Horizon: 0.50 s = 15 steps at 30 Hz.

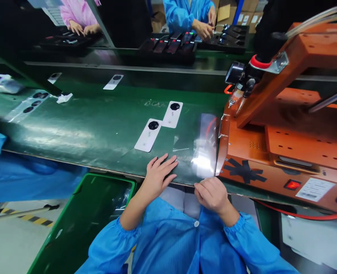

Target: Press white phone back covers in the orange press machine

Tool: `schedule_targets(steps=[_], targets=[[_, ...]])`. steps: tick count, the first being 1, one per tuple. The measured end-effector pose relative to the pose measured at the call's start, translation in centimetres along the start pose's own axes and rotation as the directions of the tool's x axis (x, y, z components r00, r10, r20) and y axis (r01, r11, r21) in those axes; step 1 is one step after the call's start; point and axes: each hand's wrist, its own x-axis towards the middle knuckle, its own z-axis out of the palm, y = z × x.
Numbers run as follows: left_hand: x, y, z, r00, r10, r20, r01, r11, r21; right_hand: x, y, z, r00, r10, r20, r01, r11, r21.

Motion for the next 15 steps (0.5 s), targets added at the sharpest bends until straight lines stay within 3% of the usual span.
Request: schedule_targets(steps=[4,8,11,15], targets=[[-0.2,-0.1,-0.7,0.998,-0.031,-0.052,0.02,0.981,-0.192,-0.2,0.1,0.0,1.0,0.004,0.0,-0.004,1.0,0.002],[0.0,-0.1,-1.4,0.959,-0.189,-0.213,0.078,0.893,-0.444,-0.2,0.1,0.0,1.0,0.02,-0.002,-0.02,0.999,0.038],[0.6,-0.5,-1.7,0.97,-0.123,-0.212,0.029,0.917,-0.398,0.6,-0.2,-0.4,0.998,0.057,0.017,-0.059,0.995,0.081],[1.8,-0.8,-1.2,0.999,-0.026,-0.034,0.019,0.98,-0.199,3.3,-0.8,-1.1,0.981,0.161,0.112,-0.174,0.977,0.119]])
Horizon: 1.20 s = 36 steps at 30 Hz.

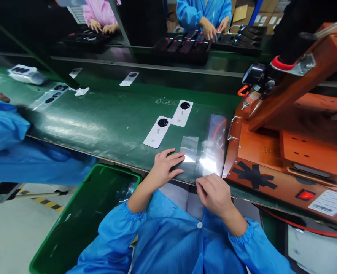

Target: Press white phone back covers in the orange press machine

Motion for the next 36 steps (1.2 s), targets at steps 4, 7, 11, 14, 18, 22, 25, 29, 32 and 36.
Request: schedule_targets(steps=[4,7,11,14,18,22,25,29,32,36], targets=[[0.5,0.1,0.8,0.999,-0.032,0.035,0.03,0.999,0.032,3.6,-0.3,0.4,0.991,0.065,0.121,-0.065,0.998,-0.001],[0.4,0.3,1.0,0.998,-0.06,0.008,0.06,0.998,-0.003,5.8,0.4,1.6,0.986,0.025,0.166,-0.019,0.999,-0.036],[0.4,0.7,1.3,0.996,-0.067,-0.054,0.066,0.997,-0.028,6.7,0.9,2.6,0.973,-0.009,0.233,0.037,0.993,-0.114],[0.3,0.8,1.8,0.992,-0.072,-0.108,0.07,0.997,-0.019,6.3,0.6,2.8,0.98,-0.028,0.199,0.054,0.99,-0.127],[0.5,-0.3,3.1,0.989,-0.066,-0.13,0.069,0.997,0.026,6.3,0.2,3.0,0.979,-0.075,0.192,0.124,0.958,-0.258],[0.3,-0.9,3.6,0.992,0.01,-0.128,0.003,0.995,0.098,7.3,-0.6,2.5,0.955,-0.138,0.262,0.24,0.88,-0.41],[0.0,-0.7,3.5,0.992,0.046,-0.117,-0.028,0.988,0.15,7.6,-1.1,2.2,0.932,-0.135,0.337,0.289,0.837,-0.465],[-0.1,-0.3,2.7,0.993,0.103,-0.059,-0.09,0.978,0.189,6.8,-1.2,1.3,0.949,-0.119,0.293,0.255,0.837,-0.485],[-0.3,0.2,2.0,0.989,0.146,0.017,-0.146,0.97,0.193,5.4,-1.8,-1.0,0.988,-0.151,0.036,0.152,0.9,-0.409],[-0.2,1.8,2.2,0.981,0.166,0.102,-0.181,0.971,0.158,3.2,-3.6,-3.7,0.93,-0.121,-0.347,0.058,0.981,-0.187]])
